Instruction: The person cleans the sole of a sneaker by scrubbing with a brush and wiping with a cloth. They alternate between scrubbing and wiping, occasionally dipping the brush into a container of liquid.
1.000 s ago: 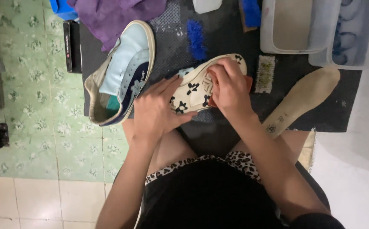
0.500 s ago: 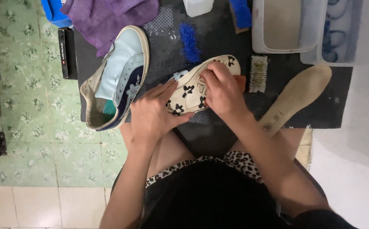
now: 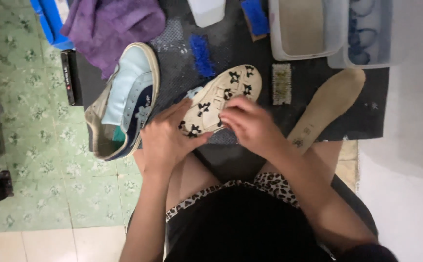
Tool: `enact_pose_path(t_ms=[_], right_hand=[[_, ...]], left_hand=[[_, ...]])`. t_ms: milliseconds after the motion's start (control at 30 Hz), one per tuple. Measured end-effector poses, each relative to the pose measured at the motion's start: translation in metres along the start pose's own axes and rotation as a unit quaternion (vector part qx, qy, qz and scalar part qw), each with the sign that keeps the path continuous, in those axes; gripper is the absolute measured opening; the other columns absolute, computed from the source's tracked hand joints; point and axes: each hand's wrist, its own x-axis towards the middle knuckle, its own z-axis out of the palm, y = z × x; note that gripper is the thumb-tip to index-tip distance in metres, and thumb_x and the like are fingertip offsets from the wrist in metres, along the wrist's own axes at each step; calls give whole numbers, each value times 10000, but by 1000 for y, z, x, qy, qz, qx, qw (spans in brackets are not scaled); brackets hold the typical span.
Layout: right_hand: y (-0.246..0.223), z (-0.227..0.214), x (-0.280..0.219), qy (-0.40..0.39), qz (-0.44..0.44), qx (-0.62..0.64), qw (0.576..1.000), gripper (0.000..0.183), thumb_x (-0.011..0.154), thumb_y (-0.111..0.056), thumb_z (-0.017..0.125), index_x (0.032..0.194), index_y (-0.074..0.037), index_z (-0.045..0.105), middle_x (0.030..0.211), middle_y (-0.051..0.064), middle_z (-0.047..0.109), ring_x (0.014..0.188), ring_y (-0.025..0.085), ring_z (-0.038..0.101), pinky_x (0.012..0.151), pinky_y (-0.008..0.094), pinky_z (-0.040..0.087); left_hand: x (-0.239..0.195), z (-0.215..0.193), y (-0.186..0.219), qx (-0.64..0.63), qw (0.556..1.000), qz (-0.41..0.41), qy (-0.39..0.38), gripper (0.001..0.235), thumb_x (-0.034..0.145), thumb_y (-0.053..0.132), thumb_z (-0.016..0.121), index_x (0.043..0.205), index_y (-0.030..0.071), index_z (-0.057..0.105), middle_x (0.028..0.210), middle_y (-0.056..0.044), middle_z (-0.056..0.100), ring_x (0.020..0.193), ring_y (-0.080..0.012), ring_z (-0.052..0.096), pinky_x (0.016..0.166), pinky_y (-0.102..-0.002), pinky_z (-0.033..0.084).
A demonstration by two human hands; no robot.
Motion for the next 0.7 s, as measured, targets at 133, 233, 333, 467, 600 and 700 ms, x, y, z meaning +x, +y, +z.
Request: enact_pose_path(t_ms=[133, 233, 333, 467, 600, 700], right_hand=[[-38, -95, -19, 118, 113, 10, 987, 115, 999, -158, 701, 1039, -78, 775, 950, 66, 667, 908, 268, 664, 852, 333, 516], [-20, -137, -69, 371, 357, 42, 856, 157, 975, -77, 776, 1119, -66, 714, 1043, 95, 689, 974, 170, 632, 909, 284, 511], [11, -181, -104, 399, 365, 36, 840, 147, 1029, -82, 648, 1150, -53, 727, 1162, 72, 742, 1064, 148, 691, 952, 249, 565], [24, -204, -109, 356, 412, 71, 836, 198, 1067, -203, 614, 1182, -76, 713, 1094, 55, 718, 995, 157, 685, 769, 277, 563], [69, -206, -117, 416, 389, 267, 777, 267, 945, -275, 754, 1162, -120, 737, 1118, 21, 756, 1069, 155, 704, 927, 253, 584], [97, -200, -125, 331, 270, -194, 883, 229, 1064, -67, 669, 1282, 1, 650, 1196, 176, 687, 1066, 279, 635, 949, 368, 503]], left_hand=[[0, -2, -3, -13, 1000, 21, -16, 807, 554, 524, 918, 1254, 156, 757, 1222, 21, 766, 1090, -260, 725, 820, -375, 606], [-1, 4, -3, -27, 998, 55, 17, 803, 560, 550, 916, 1232, 141, 760, 1225, -5, 766, 1082, -254, 726, 850, -366, 590], [-1, -1, 1, 63, 994, 86, 16, 737, 763, 658, 839, 1276, 134, 772, 1239, -14, 769, 1044, -170, 746, 673, -336, 598], [0, -2, 4, 65, 994, 84, 27, 743, 776, 690, 805, 1265, 131, 779, 1225, -9, 777, 1029, -175, 754, 634, -341, 595], [-3, -3, 0, 64, 996, 60, -8, 788, 752, 669, 815, 1330, 145, 708, 1275, -32, 750, 1065, -249, 733, 720, -419, 586], [-7, -6, 3, 112, 990, 81, -20, 896, 701, 693, 830, 1391, 146, 662, 1409, -44, 671, 1148, -268, 685, 739, -423, 601]])
